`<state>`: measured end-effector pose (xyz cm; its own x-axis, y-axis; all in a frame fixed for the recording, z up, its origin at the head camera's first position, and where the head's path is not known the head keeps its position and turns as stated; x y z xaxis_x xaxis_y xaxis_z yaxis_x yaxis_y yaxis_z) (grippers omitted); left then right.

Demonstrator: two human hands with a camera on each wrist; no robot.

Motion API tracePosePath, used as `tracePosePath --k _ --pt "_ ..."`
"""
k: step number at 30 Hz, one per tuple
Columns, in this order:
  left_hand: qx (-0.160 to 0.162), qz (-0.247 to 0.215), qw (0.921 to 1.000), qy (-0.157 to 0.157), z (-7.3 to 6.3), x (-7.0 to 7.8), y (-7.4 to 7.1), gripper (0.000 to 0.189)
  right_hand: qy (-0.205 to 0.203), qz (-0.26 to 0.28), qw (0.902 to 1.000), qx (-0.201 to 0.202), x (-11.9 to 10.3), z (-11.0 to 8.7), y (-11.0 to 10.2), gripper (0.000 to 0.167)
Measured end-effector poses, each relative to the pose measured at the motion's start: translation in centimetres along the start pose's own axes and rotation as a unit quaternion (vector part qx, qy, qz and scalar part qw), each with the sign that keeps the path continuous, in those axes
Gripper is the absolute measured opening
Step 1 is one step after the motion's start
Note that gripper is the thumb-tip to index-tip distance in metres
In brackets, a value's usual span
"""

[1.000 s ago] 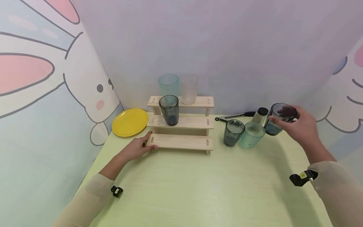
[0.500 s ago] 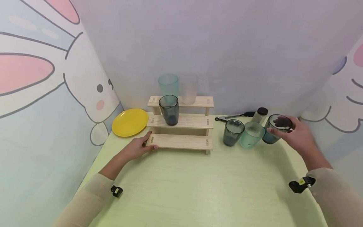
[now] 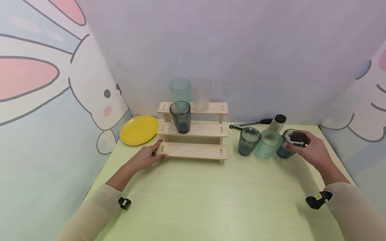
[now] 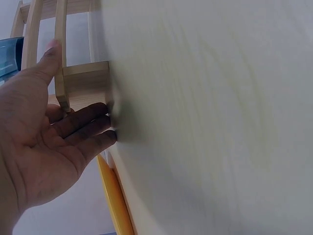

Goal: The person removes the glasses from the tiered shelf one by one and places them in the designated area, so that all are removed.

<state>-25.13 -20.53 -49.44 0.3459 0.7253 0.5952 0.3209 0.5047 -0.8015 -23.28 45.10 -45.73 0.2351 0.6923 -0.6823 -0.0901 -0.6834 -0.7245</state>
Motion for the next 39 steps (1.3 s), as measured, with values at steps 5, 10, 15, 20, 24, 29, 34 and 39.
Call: tracePosePath --k 5,10,15,20,24,29,34,39 --pt "0.001 -0.002 1.0 0.0 0.0 0.0 0.1 0.112 -0.009 0.017 0.9998 -0.006 0.4 0.0 0.2 0.066" --pt "0.002 -0.003 1.0 0.001 0.0 0.0 0.1 0.112 -0.021 0.019 0.9994 -0.019 0.3 0.0 0.4 0.067" --pt "0.002 0.001 1.0 0.006 0.0 0.0 0.1 0.111 -0.033 0.022 0.9987 -0.033 0.1 -0.2 0.4 0.077" --pt "-0.002 0.009 0.9999 0.011 0.0 0.1 0.0 0.11 -0.04 0.028 0.998 -0.04 -0.2 -0.5 0.3 0.081" --pt "-0.003 0.01 0.9999 0.012 0.0 0.1 -0.1 0.11 -0.039 0.015 0.9985 -0.035 -0.4 -0.6 0.1 0.086" --pt "-0.002 0.009 0.9999 0.01 0.0 0.1 -0.1 0.109 -0.046 0.003 0.9989 -0.012 -1.5 -0.9 -0.5 0.087" --pt "-0.006 0.006 0.9999 0.007 0.0 0.1 -0.1 0.11 -0.054 0.006 0.9983 0.021 -3.5 -1.4 -1.1 0.087" --pt "-0.006 0.007 1.0 0.003 0.1 0.0 0.0 0.11 -0.042 -0.007 0.9983 0.041 -6.5 -1.7 -0.8 0.09"
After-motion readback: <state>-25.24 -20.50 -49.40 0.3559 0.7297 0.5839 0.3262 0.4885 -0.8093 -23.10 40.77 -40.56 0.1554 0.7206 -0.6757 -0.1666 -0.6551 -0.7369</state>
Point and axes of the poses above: each hand's wrist, its own z-axis towards the middle knuckle, its own y-axis out of the palm, x = y × z, the point moved 5 cm from there along z, towards the middle knuckle, and after that the axes turned 14 degrees about y, right-handed, at the moved point
